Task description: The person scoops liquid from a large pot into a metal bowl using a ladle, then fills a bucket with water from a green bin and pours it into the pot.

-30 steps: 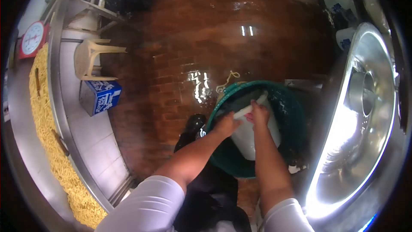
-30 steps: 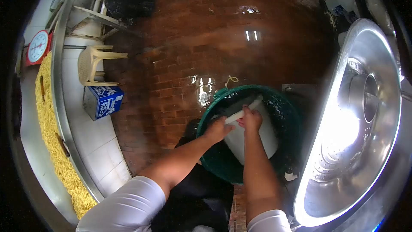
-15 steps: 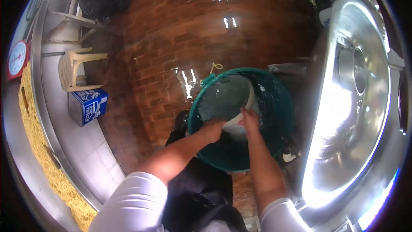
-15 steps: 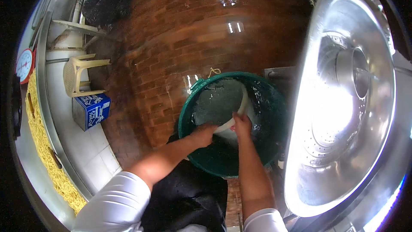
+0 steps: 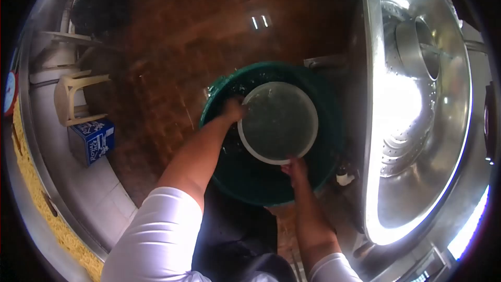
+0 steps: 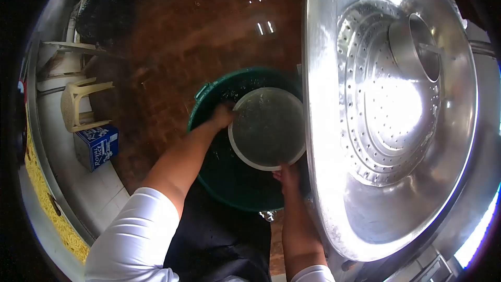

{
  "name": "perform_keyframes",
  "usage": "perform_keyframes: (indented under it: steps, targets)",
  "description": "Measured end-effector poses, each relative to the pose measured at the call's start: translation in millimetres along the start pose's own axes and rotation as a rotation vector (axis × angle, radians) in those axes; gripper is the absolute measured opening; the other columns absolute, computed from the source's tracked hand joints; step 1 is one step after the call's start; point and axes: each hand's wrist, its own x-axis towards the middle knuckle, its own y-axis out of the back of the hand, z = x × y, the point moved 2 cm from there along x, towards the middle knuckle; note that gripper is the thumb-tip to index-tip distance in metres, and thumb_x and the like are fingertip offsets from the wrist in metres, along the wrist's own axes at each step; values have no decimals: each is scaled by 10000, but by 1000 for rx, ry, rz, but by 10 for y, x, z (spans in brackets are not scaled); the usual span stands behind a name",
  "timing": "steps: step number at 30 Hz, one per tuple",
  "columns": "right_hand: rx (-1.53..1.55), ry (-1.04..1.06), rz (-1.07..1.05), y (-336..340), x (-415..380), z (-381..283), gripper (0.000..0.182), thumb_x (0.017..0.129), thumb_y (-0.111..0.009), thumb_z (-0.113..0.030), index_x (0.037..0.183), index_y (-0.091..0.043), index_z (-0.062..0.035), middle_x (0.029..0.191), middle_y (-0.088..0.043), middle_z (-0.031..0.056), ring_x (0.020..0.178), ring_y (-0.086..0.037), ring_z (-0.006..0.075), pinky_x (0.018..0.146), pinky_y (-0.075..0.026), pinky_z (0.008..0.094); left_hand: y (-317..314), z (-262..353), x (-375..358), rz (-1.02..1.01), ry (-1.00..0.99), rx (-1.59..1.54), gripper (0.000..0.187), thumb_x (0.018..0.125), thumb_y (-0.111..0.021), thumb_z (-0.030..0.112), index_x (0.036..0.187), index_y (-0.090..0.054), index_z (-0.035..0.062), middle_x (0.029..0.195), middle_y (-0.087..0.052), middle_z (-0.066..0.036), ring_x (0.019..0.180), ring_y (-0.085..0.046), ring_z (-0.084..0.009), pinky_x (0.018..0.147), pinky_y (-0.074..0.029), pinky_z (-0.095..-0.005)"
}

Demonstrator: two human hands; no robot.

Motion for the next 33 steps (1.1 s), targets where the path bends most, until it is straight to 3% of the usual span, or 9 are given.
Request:
perform_keyframes:
  steps: [1, 4, 8, 10, 12, 15, 18, 25, 33]
  targets:
    - [-8, -9, 43, 54, 65, 47, 394, 840, -621, -240, 1182, -500, -88, 940, -599, 87, 721, -618, 194, 650, -546, 339, -23, -5, 83, -44, -62, 67, 385, 721, -672, 238, 1018, -658, -6, 968, -663, -210, 923, -647, -349, 821, -502, -426]
    - [-14, -7, 130, 187, 201, 170, 353, 853, -595, -249, 1151, -521, -75, 928, -600, 85, 729, -613, 190, 617, -538, 321, -88, 67, 141, -150, -7, 233, 367, 719, -652, 248, 999, -673, 12, 968, -663, -212, 925, -646, -353, 817, -505, -426]
    - [55, 44, 176, 218, 75, 164, 281, 844, -584, -247, 1052, -572, -58, 905, -604, 82, 731, -611, 190, 596, -529, 315, -76, 299, -220, -59, 152, 263, 360, 730, -623, 235, 1006, -670, 9, 991, -656, -219, 939, -640, -357, 825, -502, -418]
    - [36, 68, 218, 170, -165, 57, 297, 829, -591, -239, 1062, -571, -55, 907, -606, 84, 732, -611, 188, 595, -530, 314, -109, 194, -451, 162, 211, 74, 320, 733, -594, 193, 966, -669, -12, 979, -647, -243, 938, -635, -370, 820, -503, -421]
    - [77, 109, 260, 153, -356, -30, 343, 795, -596, -221, 1083, -564, -37, 911, -611, 84, 752, -609, 181, 593, -528, 322, -183, -54, -524, 158, 209, 56, 345, 710, -614, 152, 1013, -642, -12, 985, -647, -223, 921, -637, -359, 766, -506, -424]
    - [52, 159, 144, 304, -561, 2, 371, 789, -591, -206, 1117, -550, -37, 951, -612, 94, 797, -609, 184, 612, -528, 331, 69, 288, -1110, 167, 249, -327, 269, 689, -559, 54, 934, -625, -35, 846, -639, -172, 770, -629, -299, 660, -485, -387]
    - [-11, 206, 190, 264, -1082, 85, 378, 777, -590, -197, 1116, -554, -34, 955, -616, 100, 804, -614, 194, 627, -524, 328, 242, 484, -1596, 213, 207, -599, 243, 655, -532, -5, 882, -615, -28, 760, -607, -104, 687, -586, -206, 608, -460, -332]
    - [91, 315, 53, 164, -2063, -116, 387, 738, -589, -125, 1094, -573, 25, 907, -644, 118, 704, -629, 202, 574, -521, 312, 700, 667, -2495, 169, 194, -715, 258, 641, -533, -33, 890, -602, -12, 781, -607, -66, 682, -574, -163, 603, -454, -295]
    - [271, 544, 55, -40, -3447, -276, 317, 721, -570, -45, 1030, -615, 10, 861, -664, 53, 708, -620, 153, 661, -505, 276, 1419, 1151, -3314, 57, 38, -789, 259, 648, -502, -48, 893, -578, -11, 787, -587, -54, 664, -558, -134, 608, -459, -263]
